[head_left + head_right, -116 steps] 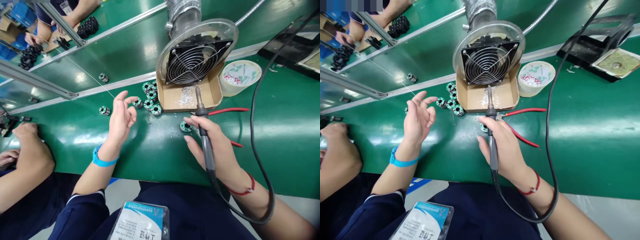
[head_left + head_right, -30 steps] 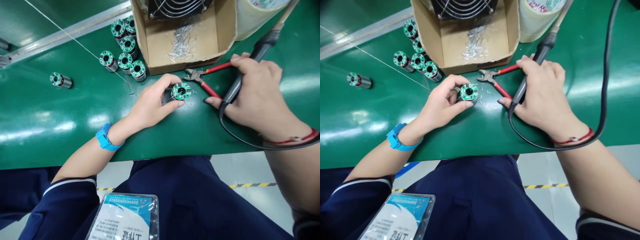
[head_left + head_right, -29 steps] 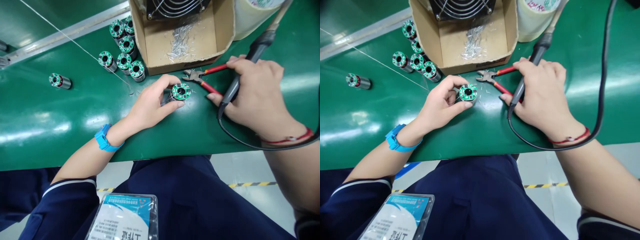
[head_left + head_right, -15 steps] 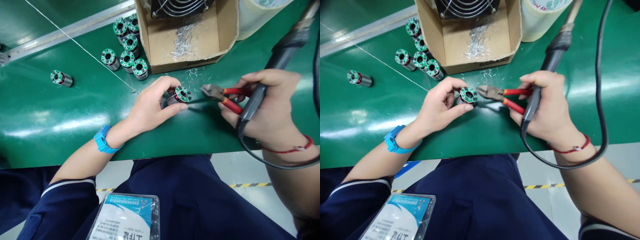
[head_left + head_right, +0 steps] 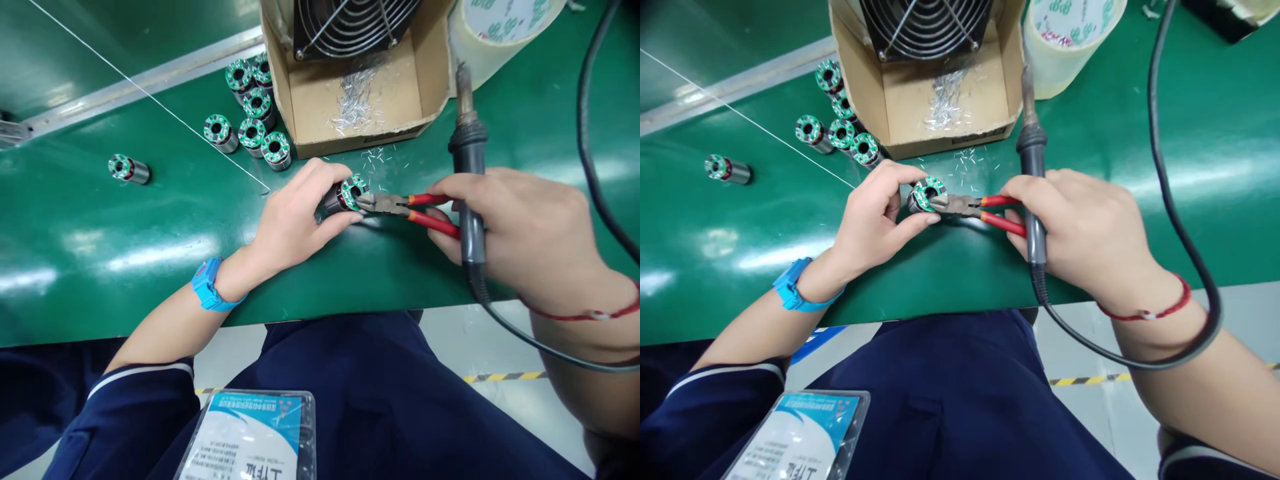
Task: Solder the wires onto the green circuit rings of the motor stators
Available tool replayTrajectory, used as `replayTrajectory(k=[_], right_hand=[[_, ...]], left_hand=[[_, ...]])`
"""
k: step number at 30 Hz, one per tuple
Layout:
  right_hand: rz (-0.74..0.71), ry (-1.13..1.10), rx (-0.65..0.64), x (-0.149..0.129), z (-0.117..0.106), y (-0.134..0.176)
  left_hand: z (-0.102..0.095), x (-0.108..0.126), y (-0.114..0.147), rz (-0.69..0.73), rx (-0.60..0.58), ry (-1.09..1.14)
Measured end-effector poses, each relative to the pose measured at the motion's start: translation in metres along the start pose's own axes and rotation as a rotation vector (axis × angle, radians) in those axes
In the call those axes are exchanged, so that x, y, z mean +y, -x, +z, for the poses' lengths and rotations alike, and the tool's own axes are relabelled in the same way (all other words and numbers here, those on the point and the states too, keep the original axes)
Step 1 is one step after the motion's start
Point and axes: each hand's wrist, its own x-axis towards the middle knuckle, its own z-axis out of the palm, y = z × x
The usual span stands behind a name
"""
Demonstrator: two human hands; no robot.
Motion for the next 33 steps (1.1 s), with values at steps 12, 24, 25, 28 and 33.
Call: replayTrajectory(k=[12, 24, 25, 28, 33], right_hand=[[0.606, -0.043, -0.042, -0.002, 0.037, -0.042], [0.541, -0.181, 0.276, 0.024, 0.041, -0.029], [0.562, -0.201, 0.285, 0.026, 0.041, -0.027], [0.685, -0.280, 0.339, 0.029, 0.045, -0.022], [0.789, -0.360, 0.367, 0.028, 0.045, -0.023]], left_hand=[[-0.084, -0.120, -0.094, -0.334, 0.502, -0.038], [-0.118, -0.181, -0.147, -0.694, 0.269, -0.171], [-0.125, -0.181, -0.142, -0.694, 0.255, -0.164], [-0.159, -0.175, -0.106, -0.678, 0.276, -0.168], [-0.209, -0.155, 0.004, -0.734, 0.234, -0.138]])
